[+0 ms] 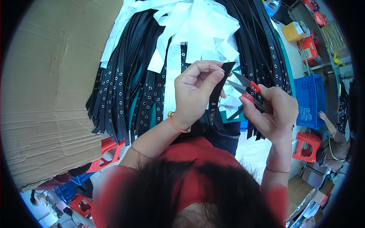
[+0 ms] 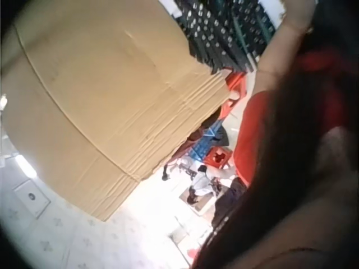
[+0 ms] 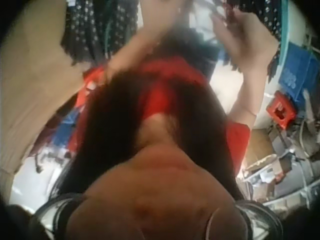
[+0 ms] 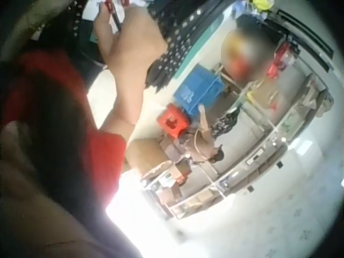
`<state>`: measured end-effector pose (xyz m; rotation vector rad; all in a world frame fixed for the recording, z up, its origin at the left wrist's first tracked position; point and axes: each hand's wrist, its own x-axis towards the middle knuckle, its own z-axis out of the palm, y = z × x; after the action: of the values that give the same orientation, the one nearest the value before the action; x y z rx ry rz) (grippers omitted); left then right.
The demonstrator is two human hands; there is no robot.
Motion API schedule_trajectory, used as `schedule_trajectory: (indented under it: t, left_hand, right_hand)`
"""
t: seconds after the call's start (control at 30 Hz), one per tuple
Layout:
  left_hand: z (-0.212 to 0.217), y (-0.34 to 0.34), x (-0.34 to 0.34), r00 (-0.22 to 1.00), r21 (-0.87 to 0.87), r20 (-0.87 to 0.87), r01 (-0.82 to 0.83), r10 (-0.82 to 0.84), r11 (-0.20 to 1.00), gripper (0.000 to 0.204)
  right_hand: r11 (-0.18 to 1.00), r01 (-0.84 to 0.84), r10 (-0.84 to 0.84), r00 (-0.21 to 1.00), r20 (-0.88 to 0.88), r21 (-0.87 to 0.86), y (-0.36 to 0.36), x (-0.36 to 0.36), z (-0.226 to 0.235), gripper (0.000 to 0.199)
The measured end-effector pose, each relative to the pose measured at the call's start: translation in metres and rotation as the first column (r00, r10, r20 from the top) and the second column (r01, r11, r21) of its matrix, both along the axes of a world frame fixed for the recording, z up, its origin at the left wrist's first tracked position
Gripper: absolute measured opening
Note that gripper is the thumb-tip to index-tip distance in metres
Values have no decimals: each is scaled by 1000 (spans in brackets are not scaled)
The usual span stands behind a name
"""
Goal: Trim the excess material or ends of black belts using a hand-held tool in a factory setting.
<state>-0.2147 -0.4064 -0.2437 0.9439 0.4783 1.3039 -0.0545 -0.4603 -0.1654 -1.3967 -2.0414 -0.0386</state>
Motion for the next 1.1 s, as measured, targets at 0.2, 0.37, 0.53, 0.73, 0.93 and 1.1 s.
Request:
schedule_trajectory:
  t: [0.2,0.37,0.53,0.73,0.93,1.1]
  left_hand:
    - [4,-7,9,995,74,-35,-92,95,993,15]
    - [0,-11,5,995,67,-47,-82,85,994,15]
    - [1,-12,2,999,35,-30,-31,33,999,11]
    - [3,-14,-2,995,18,-84,-55,56,998,12]
    - [6,-13,-4,993,-17,-107,-54,51,998,14]
    - [-3,7,1,997,-106,-41,-66,62,992,15]
  right_hand:
    - [983,-84,69,993,95,165,6,5,-11,29]
    - [980,-134,119,987,106,148,11,15,-18,25]
    - [981,-149,144,988,53,122,10,17,-23,24]
    - [971,-179,163,981,109,158,12,13,-23,28]
    - [974,-134,140,990,-17,182,15,13,-38,22]
    - [911,-278,-206,337,-919,-306,6,-10,-96,23]
